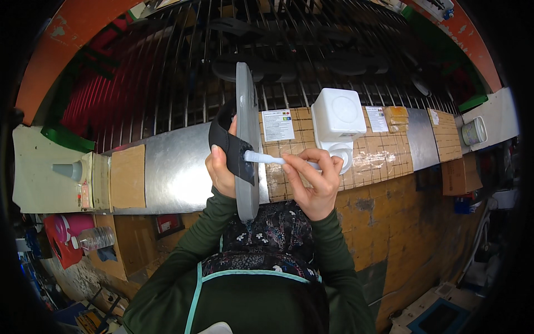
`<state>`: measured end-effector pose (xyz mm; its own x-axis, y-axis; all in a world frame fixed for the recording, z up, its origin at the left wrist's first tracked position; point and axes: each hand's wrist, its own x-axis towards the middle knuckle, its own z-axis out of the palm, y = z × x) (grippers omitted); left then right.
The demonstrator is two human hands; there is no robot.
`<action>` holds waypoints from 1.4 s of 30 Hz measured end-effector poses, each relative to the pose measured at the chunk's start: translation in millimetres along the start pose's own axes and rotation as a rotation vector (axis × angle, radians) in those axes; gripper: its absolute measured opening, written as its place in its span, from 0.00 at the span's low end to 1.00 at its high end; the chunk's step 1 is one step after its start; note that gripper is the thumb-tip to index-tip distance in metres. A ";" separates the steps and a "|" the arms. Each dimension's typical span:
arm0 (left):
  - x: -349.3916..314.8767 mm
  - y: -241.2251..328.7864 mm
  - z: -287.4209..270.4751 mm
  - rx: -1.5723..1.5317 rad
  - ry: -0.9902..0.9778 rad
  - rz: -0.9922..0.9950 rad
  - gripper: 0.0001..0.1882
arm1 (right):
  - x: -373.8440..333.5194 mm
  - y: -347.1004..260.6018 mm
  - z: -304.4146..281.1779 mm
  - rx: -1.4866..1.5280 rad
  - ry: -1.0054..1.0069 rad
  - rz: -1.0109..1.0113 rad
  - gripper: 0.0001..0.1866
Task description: The person holds a gray plastic part and applies a white substance from a syringe-like tool to its edges and surfaces. The person repeatedly rotates the part to access different areas and continues applying the substance throughout the clip.
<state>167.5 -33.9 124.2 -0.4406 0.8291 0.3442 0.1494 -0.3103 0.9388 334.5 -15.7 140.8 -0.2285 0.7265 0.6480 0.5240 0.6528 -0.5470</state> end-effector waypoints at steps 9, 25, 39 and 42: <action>3.5 -1.9 -3.2 -0.019 -0.045 -0.025 0.37 | -3.3 -2.1 -1.2 0.015 -0.012 0.014 0.12; 12.9 -0.3 -2.4 -0.039 -0.045 -0.012 0.37 | -3.9 -6.9 -8.4 0.024 -0.047 0.011 0.11; 12.9 1.0 -1.3 -0.017 -0.029 0.030 0.37 | 1.4 -3.3 -8.4 0.129 0.022 0.075 0.11; 11.6 0.7 0.1 -0.003 -0.026 0.041 0.37 | 4.6 -3.5 -8.0 0.052 0.050 0.015 0.11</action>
<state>162.6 -24.5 128.9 -0.4110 0.8276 0.3823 0.1640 -0.3454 0.9240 338.2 -16.4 149.9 -0.1796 0.7253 0.6646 0.4832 0.6535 -0.5826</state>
